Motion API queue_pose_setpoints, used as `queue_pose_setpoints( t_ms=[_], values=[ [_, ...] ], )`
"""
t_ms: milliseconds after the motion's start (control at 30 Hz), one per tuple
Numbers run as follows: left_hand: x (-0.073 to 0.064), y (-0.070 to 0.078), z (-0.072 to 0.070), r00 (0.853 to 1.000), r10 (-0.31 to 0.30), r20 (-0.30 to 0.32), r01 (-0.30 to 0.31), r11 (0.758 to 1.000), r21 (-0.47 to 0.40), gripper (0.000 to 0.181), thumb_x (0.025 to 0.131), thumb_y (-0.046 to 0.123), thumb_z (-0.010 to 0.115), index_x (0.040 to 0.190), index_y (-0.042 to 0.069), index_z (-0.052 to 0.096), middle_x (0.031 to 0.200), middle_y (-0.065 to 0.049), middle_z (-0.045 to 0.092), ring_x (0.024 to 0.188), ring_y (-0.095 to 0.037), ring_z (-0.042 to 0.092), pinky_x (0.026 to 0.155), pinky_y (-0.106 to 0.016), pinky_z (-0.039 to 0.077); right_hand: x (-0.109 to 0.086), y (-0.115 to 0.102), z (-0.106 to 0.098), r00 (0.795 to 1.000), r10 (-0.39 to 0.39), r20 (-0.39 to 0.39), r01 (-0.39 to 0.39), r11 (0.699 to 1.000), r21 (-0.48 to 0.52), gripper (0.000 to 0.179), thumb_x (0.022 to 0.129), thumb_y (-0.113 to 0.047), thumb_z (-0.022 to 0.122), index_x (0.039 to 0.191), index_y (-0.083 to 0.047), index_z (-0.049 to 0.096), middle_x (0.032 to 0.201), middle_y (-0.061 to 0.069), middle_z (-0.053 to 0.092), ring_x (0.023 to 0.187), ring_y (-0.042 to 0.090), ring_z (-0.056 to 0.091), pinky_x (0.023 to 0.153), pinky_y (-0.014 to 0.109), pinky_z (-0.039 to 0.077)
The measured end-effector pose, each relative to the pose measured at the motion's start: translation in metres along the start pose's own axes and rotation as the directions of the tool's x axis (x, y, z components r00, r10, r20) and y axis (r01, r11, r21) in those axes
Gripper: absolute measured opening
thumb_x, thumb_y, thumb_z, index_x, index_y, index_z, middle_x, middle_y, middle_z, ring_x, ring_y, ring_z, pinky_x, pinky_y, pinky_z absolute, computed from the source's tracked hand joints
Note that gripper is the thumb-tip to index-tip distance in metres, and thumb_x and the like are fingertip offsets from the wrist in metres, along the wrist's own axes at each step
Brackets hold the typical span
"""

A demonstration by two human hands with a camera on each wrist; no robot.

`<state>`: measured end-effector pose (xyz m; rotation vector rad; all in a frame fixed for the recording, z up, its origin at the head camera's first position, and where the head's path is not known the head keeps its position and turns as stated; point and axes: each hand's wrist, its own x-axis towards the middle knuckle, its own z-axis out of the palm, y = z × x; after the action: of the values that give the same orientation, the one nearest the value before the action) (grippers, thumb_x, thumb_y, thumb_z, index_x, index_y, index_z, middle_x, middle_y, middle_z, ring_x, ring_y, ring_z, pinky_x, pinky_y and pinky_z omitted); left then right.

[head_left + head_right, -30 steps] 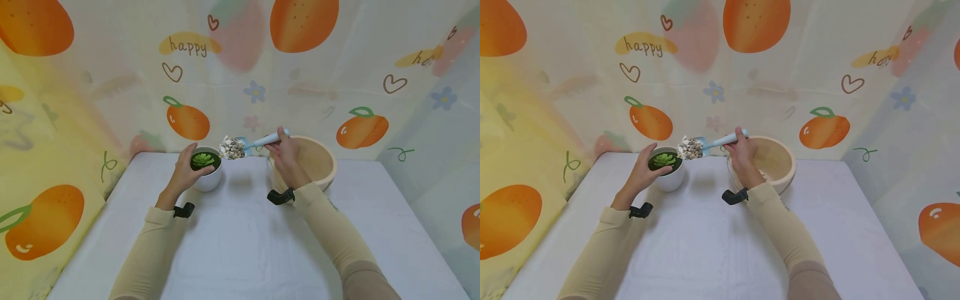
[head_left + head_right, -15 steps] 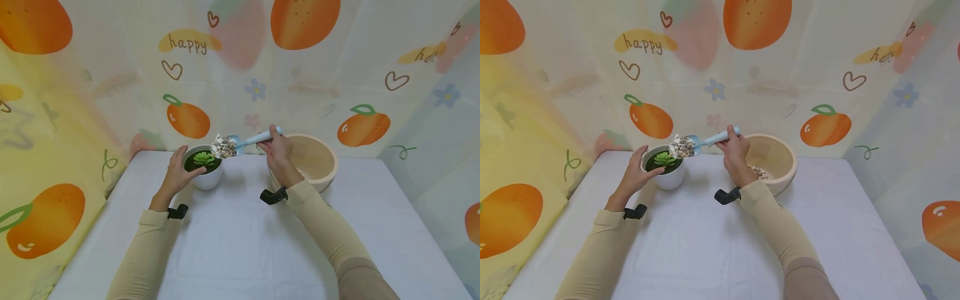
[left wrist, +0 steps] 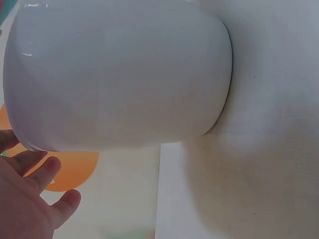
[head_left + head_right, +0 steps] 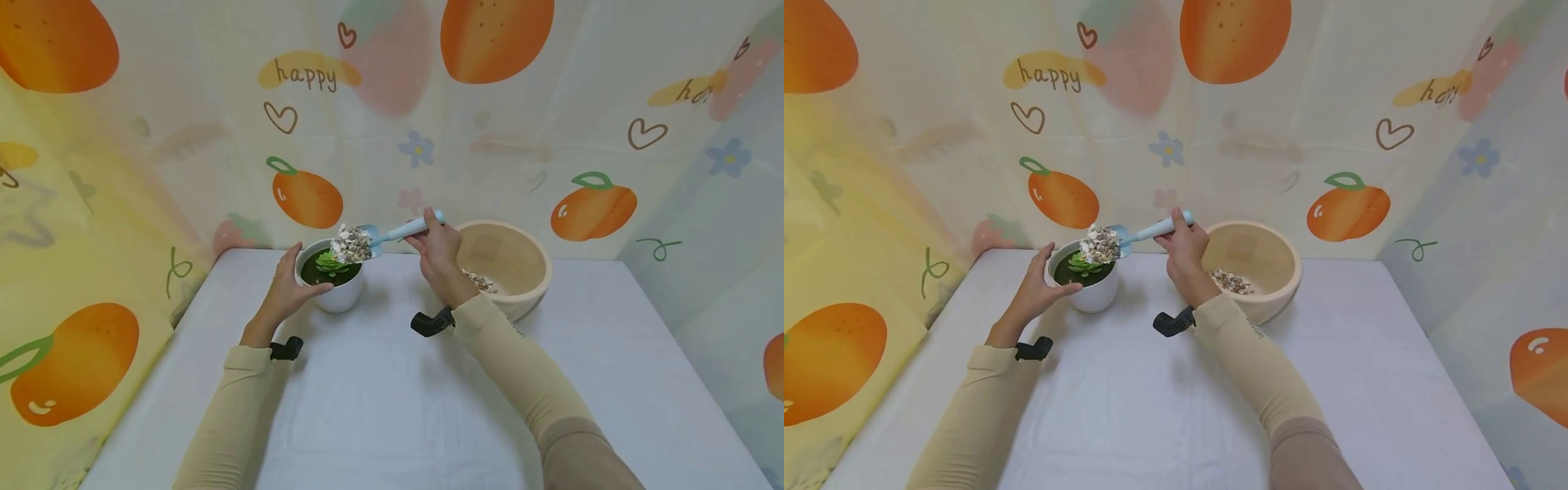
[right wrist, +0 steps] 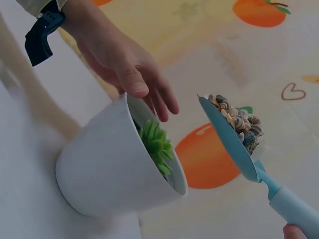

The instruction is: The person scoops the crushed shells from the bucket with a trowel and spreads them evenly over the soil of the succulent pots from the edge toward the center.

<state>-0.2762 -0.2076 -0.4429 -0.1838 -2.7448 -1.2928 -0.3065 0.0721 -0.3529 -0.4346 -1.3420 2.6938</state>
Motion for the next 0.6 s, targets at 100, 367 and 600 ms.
queue_pose_setpoints(
  t_ms=[100, 367, 600],
  values=[
    [0.001, -0.002, 0.001, 1.0, -0.009, 0.016, 0.009, 1.0, -0.012, 0.113, 0.076, 0.041, 0.082, 0.157, 0.009, 0.01, 0.162, -0.019, 0.015, 0.148, -0.04, 0.017, 0.115, -0.065, 0.02, -0.001, 0.003, 0.002, 1.0, 0.007, 0.0, -0.007, 1.0, -0.002, 0.034, 0.1, -0.022, 0.054, 0.123, 0.003, 0.056, 0.122, 0.034, 0.056, 0.107, 0.037, 0.065, 0.09, 0.044, 0.054],
    [0.001, -0.006, 0.002, 0.999, -0.023, 0.033, 0.025, 0.999, -0.043, 0.115, 0.076, 0.04, 0.082, 0.157, 0.005, 0.007, 0.162, -0.02, 0.015, 0.148, -0.038, 0.017, 0.118, -0.061, 0.019, -0.001, 0.015, 0.009, 1.0, 0.006, 0.002, -0.006, 1.0, -0.013, 0.034, 0.1, -0.02, 0.054, 0.122, 0.006, 0.057, 0.114, 0.032, 0.06, 0.096, 0.031, 0.068, 0.092, 0.047, 0.053],
    [0.005, -0.009, 0.005, 0.997, -0.063, 0.051, 0.066, 0.996, -0.065, 0.116, 0.076, 0.041, 0.081, 0.157, 0.007, 0.006, 0.162, -0.02, 0.012, 0.149, -0.039, 0.016, 0.118, -0.061, 0.018, 0.002, 0.027, 0.012, 0.999, 0.031, 0.019, -0.03, 0.999, -0.015, 0.019, 0.1, -0.023, 0.055, 0.102, -0.004, 0.058, 0.098, 0.022, 0.064, 0.099, 0.03, 0.067, 0.094, 0.045, 0.053]
  ],
)
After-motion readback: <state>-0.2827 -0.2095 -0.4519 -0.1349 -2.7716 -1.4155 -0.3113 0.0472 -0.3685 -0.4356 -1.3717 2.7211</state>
